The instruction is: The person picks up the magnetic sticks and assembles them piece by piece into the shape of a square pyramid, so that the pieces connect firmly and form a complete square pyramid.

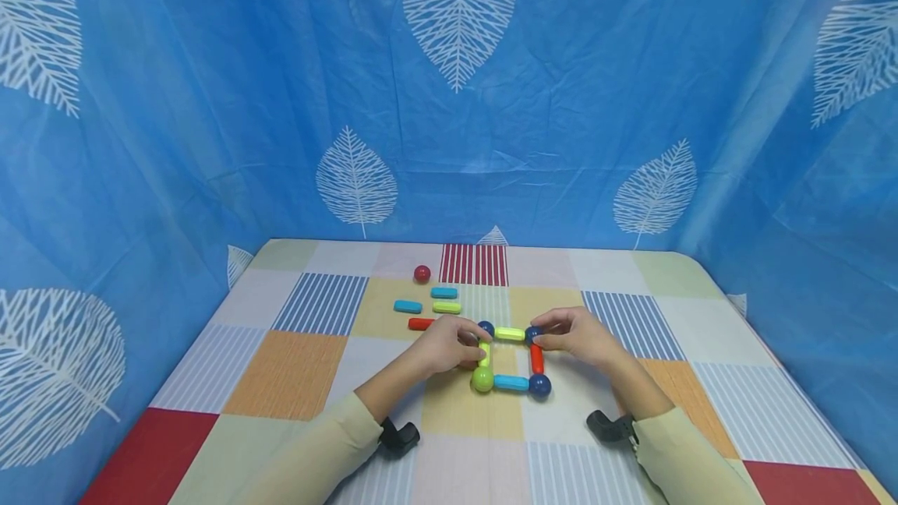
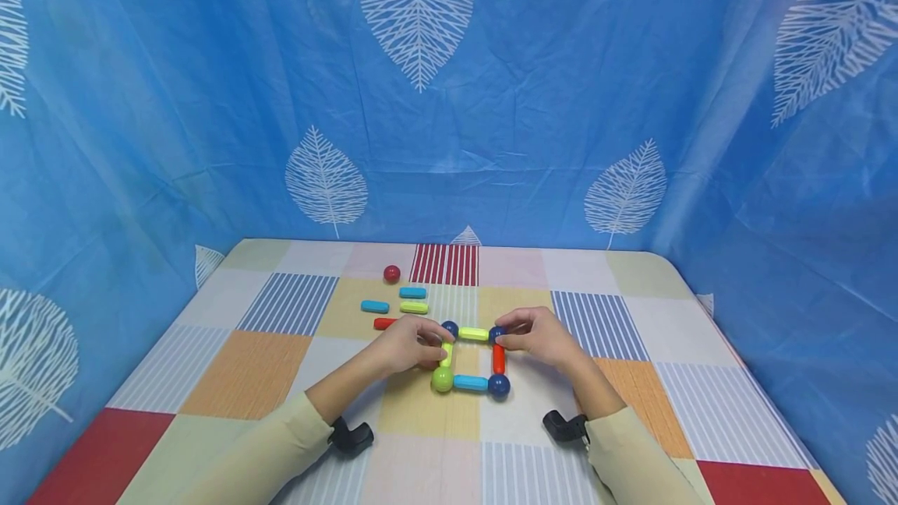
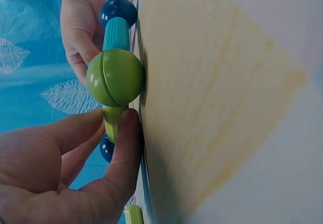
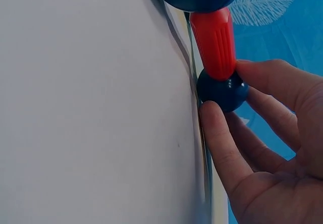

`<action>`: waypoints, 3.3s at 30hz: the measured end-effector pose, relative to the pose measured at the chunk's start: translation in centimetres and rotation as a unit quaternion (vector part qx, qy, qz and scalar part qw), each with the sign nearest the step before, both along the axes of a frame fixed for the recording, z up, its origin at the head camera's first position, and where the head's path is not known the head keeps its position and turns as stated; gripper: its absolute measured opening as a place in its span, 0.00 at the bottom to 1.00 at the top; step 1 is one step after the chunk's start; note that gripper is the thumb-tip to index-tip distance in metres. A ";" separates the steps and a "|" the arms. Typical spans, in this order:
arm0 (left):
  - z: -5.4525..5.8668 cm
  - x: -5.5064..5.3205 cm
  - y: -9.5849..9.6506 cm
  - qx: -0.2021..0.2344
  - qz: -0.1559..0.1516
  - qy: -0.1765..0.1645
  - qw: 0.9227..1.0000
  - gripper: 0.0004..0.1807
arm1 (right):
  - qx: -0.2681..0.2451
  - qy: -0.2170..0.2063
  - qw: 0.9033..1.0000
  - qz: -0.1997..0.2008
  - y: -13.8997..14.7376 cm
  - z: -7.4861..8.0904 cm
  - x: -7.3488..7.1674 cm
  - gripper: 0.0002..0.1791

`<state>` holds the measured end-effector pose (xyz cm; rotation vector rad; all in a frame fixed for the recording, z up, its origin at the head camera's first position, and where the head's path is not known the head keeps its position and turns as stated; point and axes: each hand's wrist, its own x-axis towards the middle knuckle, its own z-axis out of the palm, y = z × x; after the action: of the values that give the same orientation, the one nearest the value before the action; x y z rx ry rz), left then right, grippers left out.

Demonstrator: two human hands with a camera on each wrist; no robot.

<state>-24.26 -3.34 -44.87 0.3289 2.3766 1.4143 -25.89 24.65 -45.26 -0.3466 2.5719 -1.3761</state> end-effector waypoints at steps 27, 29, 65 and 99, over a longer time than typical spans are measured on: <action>0.9 -1.8 -4.5 -0.086 -0.008 0.138 0.987 0.13 | 0.014 -0.002 1.000 -0.003 -0.6 0.3 -0.1 0.15; 1.1 -2.1 -5.0 -0.089 0.001 0.147 0.985 0.12 | 0.015 -0.003 1.000 -0.003 -0.6 0.3 -0.1 0.15; 0.7 -4.1 -6.2 -0.208 -0.015 0.173 0.962 0.13 | 0.002 -0.007 1.000 -0.014 -0.5 0.0 -0.1 0.16; 1.4 -3.0 -5.4 -0.049 -0.059 0.166 0.983 0.15 | 0.007 -0.015 1.000 -0.015 -0.2 -0.2 -0.7 0.14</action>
<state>-27.30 -8.76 -43.48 0.7166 2.6265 1.2646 -26.56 24.48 -45.49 -0.2856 2.5709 -1.3627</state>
